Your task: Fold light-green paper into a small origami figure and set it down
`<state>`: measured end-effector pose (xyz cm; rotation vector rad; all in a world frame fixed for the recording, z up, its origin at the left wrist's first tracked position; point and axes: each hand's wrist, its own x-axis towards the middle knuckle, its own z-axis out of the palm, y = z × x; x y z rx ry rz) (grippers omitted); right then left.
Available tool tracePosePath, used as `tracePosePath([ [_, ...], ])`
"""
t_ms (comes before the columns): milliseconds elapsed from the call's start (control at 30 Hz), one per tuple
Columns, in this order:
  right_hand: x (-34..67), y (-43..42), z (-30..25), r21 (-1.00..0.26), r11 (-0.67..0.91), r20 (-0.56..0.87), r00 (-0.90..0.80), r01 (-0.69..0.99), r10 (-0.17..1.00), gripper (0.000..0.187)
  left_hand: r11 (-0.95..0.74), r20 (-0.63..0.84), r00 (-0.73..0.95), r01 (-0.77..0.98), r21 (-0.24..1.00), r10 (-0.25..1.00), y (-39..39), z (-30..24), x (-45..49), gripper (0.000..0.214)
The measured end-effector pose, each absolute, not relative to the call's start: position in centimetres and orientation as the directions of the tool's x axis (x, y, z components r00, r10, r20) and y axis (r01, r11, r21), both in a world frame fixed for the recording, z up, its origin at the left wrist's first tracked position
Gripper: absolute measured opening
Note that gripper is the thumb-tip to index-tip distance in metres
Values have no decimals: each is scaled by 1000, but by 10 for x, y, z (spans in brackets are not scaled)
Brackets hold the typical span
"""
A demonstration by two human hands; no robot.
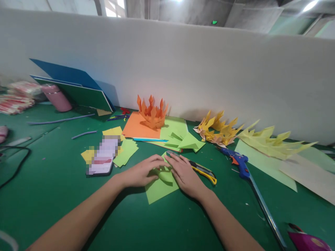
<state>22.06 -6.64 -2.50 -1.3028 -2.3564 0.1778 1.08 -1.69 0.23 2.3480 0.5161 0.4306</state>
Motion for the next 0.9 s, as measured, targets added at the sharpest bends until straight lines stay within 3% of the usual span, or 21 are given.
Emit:
tracePosePath([
  [100, 220, -67, -24, -344, 544, 297, -461, 765, 836, 43, -676, 186, 857, 227, 701, 481, -16, 2, 10, 46],
  [200, 220, -67, -23, -371, 538, 302, -450, 757, 841, 41, -627, 187, 786, 299, 720, 590, -14, 4, 8, 39],
  [333, 221, -67, -24, -375, 497, 294, -408, 783, 865, 39, -597, 276, 627, 384, 704, 729, -5, 7, 5, 21],
  [433, 221, -67, -24, -355, 458, 262, -383, 815, 886, 39, -546, 334, 452, 507, 667, 827, 3, 6, 0, 27],
  [567, 219, -69, -22, -324, 432, 254, -363, 841, 897, 30, -508, 415, 329, 726, 463, 848, 10, 0, -8, 34],
  [767, 219, -71, -18, -379, 448, 255, -373, 810, 892, 20, -418, 395, 355, 904, 84, 847, 10, -4, -14, 39],
  [900, 219, -70, -19, -379, 478, 259, -406, 792, 877, 29, -516, 433, 442, 854, 64, 786, 7, -1, -10, 44],
])
